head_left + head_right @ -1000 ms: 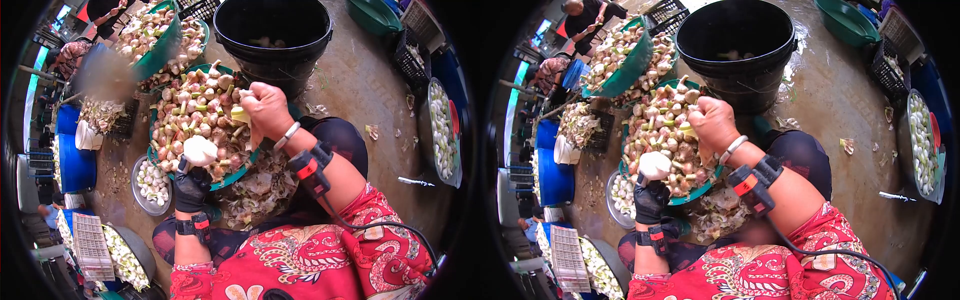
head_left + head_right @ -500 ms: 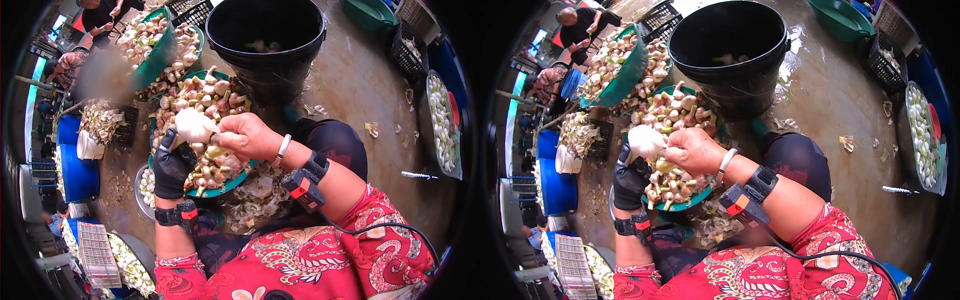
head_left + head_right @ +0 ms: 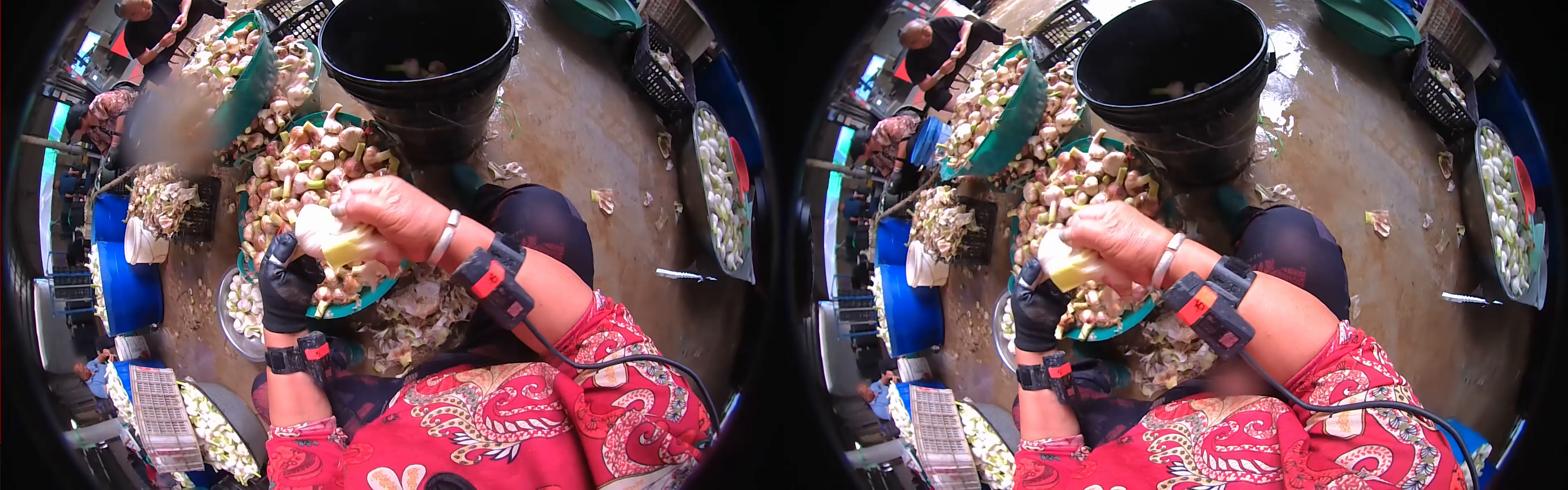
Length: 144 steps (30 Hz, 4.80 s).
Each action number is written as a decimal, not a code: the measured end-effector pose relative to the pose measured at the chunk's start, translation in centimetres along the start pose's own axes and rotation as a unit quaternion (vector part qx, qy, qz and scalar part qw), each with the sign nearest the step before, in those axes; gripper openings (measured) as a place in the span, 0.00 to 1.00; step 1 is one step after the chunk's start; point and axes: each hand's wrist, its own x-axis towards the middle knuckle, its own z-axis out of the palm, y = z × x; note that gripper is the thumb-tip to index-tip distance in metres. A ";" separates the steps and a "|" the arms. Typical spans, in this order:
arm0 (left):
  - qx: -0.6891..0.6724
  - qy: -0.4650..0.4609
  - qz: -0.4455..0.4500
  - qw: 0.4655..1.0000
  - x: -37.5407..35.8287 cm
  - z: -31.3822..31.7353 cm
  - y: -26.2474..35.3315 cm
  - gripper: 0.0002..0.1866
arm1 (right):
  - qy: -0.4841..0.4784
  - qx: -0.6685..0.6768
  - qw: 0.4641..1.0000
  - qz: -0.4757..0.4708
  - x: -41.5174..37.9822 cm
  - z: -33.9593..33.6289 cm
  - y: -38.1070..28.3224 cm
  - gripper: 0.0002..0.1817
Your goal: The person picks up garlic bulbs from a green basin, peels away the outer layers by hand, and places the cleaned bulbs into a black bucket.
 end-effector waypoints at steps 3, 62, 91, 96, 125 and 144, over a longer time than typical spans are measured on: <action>-0.389 0.076 -0.436 0.808 -1.7 -0.9 -2.4 0.12 | 0.050 0.030 0.991 -0.120 0.3 -1.2 -1.2 0.09; -0.543 0.083 -0.323 0.770 -1.8 -3.8 -0.8 0.18 | 0.021 -0.025 0.999 -0.019 4.7 6.8 6.2 0.40; -0.403 0.027 -0.267 0.875 -0.9 -5.1 1.9 0.14 | 0.037 0.081 0.995 0.045 4.1 5.6 6.5 0.32; -0.468 0.076 -0.337 0.813 -0.4 -5.0 2.0 0.18 | 0.038 0.148 0.987 0.053 4.1 6.2 6.3 0.27; 0.109 -0.026 -0.183 0.977 -2.3 -4.9 -0.1 0.15 | -0.130 0.178 0.960 0.172 3.9 4.0 6.6 0.22; -0.319 0.053 -0.334 0.885 -1.2 -4.4 3.7 0.17 | 0.031 0.100 0.993 -0.057 4.9 5.0 6.4 0.16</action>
